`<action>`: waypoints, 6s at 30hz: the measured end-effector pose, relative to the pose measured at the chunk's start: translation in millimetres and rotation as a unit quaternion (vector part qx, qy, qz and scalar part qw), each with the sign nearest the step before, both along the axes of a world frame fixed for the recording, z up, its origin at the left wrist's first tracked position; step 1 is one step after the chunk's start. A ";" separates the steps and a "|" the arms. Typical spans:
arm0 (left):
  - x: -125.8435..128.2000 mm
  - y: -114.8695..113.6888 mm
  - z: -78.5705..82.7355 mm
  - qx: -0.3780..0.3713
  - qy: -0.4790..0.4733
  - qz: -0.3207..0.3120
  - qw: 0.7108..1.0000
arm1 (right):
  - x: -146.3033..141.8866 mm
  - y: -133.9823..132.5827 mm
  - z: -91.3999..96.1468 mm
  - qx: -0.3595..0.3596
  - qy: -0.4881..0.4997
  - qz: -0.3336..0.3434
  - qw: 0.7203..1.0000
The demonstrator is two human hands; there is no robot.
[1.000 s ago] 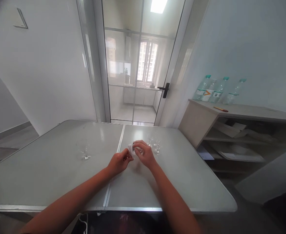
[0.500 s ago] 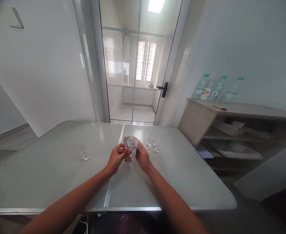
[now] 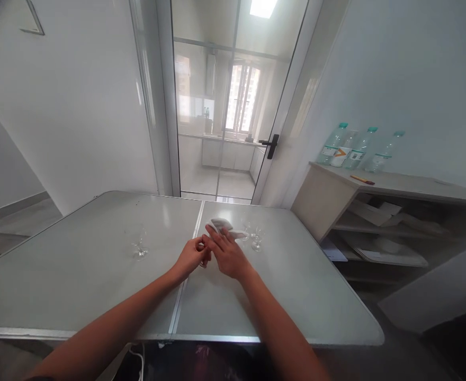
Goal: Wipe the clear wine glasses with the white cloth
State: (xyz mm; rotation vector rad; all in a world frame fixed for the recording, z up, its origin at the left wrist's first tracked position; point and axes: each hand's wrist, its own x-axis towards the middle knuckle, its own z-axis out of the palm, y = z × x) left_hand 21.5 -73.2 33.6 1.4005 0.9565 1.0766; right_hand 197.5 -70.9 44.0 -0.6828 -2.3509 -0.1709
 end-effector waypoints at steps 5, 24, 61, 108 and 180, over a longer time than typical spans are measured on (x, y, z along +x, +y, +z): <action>3.6 -5.9 -8.7 0.146 0.199 0.028 0.969 | -4.1 1.9 2.1 -0.045 0.032 -0.033 0.998; 3.1 -1.9 7.4 0.008 -0.081 0.059 0.995 | -16.7 6.4 -7.3 -0.452 0.478 0.089 0.748; 2.4 -1.2 -5.4 0.170 0.074 0.151 0.971 | -27.6 3.9 -22.9 -0.530 0.498 0.111 0.677; -2.7 -3.6 11.1 0.043 -0.094 -0.035 0.994 | -6.4 -2.2 -22.9 -0.707 0.319 0.257 0.577; -8.8 -3.3 10.9 0.187 0.011 0.197 0.962 | -16.9 4.0 -34.5 -0.210 0.201 -0.179 0.940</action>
